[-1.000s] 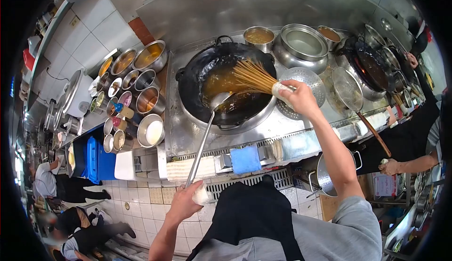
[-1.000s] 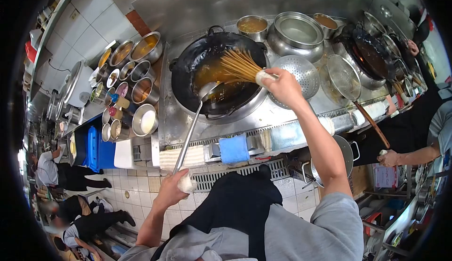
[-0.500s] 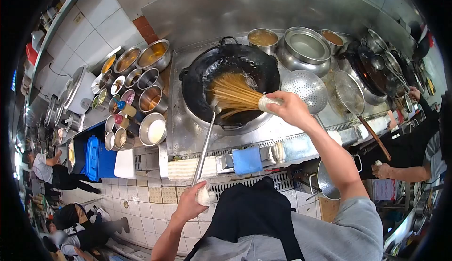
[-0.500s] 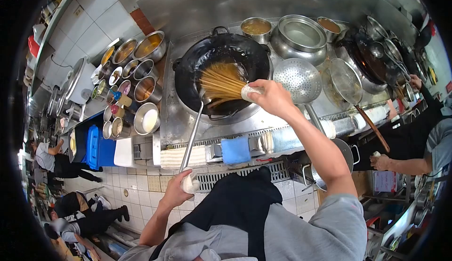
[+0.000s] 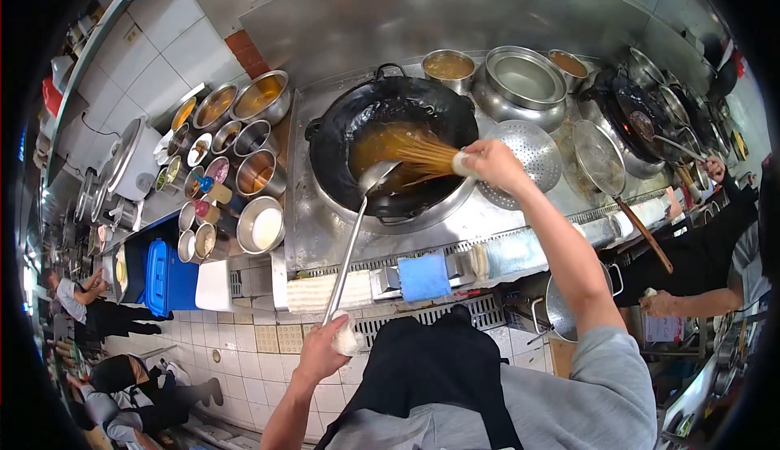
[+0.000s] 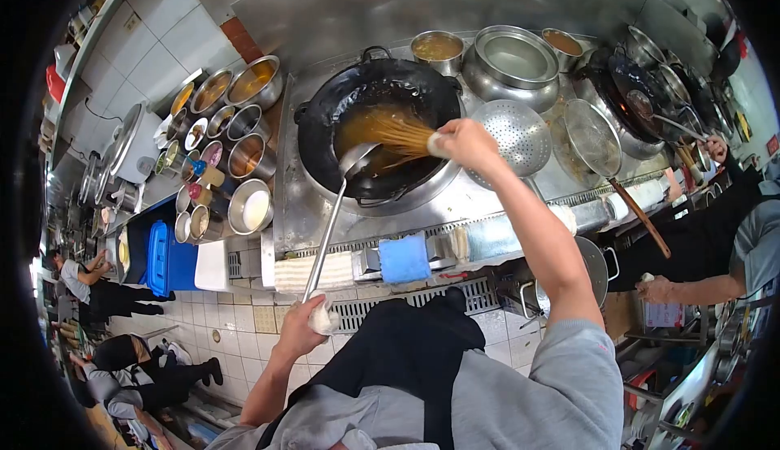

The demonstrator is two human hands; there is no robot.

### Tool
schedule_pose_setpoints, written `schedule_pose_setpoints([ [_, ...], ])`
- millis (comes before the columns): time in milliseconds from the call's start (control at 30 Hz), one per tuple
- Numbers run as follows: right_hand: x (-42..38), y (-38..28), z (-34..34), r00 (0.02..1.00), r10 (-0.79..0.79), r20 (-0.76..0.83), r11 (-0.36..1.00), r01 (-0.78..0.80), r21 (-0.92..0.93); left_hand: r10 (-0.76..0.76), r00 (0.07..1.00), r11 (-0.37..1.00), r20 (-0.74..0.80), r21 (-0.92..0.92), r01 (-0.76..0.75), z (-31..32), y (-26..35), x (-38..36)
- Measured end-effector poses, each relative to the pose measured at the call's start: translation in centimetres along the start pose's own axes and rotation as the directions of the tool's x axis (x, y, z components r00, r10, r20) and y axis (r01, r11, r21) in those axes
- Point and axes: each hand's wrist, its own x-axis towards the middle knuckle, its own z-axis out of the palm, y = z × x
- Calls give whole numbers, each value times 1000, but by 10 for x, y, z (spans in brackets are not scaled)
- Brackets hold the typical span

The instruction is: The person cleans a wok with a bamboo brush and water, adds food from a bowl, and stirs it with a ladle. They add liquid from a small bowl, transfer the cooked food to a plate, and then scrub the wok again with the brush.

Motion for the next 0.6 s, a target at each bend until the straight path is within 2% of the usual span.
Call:
schedule_pose_setpoints([
  [33, -3, -9, -8, 996, -38, -81, 983, 22, -183, -5, 1000, 1000, -1, 5, 5, -1, -1, -3],
  [133, -26, -25, -13, 986, -84, -144, 982, 57, -182, 57, 998, 995, -12, 79, -56, 1, 2, -1],
  [200, -28, -27, 3, 995, -74, -61, 988, 65, -140, 41, 999, 996, -5, 83, -41, 6, 1, 0],
  [267, -9, -15, 19, 998, -63, -24, 950, 52, -308, 29, 1000, 989, -7, 142, -28, 15, -3, -1],
  [300, -7, -10, 16, 998, -67, -22, 950, 57, -306, 7, 1000, 979, -16, 203, -4, 15, -4, -3],
  [333, -3, -2, 8, 995, -76, -70, 977, 61, -203, 1, 1000, 979, -24, 205, 4, 14, -6, -2],
  [367, 3, -1, 5, 990, -85, -113, 992, 74, -104, 12, 1000, 946, -5, 324, -10, 13, -7, -1],
  [400, -12, -18, -6, 985, -65, -158, 992, 47, -116, 15, 1000, 900, 23, 434, -24, 13, -6, -3],
  [467, -32, -44, -17, 962, -84, -260, 994, 61, -95, 2, 1000, 888, 8, 459, -6, 13, -7, -2],
  [533, -38, -52, -1, 932, -226, -284, 974, 220, -52, 16, 1000, 853, -13, 522, -7, 11, -7, 0],
  [600, -48, -67, 15, 971, -191, -140, 979, 178, -102, 14, 1000, 845, -6, 534, -8, 16, -17, 3],
])
